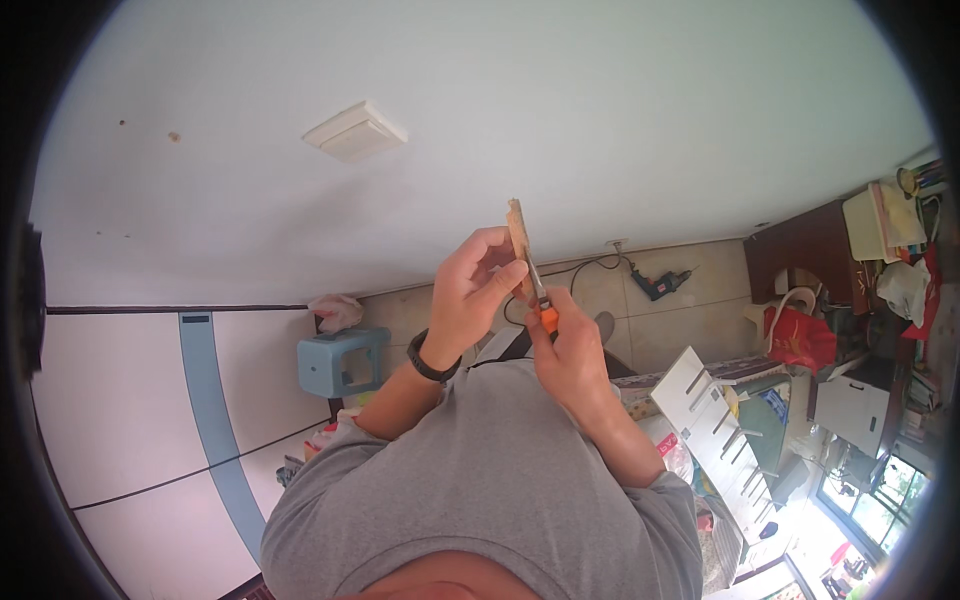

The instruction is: The person installs wall anchors and screws into a white wall. They use a screwdriver to tighten the anchors and pliers to cut and insert wooden dowels into pre-drilled holes. The person repeatedly places anchors and dowels into different holes across the wall.

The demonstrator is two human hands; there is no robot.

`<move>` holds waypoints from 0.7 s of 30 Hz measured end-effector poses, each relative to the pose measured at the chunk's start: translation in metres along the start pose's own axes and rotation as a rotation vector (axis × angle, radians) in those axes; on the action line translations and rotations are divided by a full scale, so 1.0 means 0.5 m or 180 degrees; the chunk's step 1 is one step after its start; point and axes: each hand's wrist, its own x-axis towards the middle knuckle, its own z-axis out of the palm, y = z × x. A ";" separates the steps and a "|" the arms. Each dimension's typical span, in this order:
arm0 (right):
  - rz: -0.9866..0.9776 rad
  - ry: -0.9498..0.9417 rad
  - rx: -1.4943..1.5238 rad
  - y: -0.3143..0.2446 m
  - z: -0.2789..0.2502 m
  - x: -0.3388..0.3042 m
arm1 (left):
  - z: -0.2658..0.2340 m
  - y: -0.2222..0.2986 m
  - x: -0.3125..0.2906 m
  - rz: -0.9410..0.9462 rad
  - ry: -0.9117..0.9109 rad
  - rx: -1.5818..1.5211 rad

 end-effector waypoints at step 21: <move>0.0603 -0.0783 0.1374 0.017 -0.019 0.010 | -0.044 -0.050 0.025 -0.0500 -0.0340 -0.0814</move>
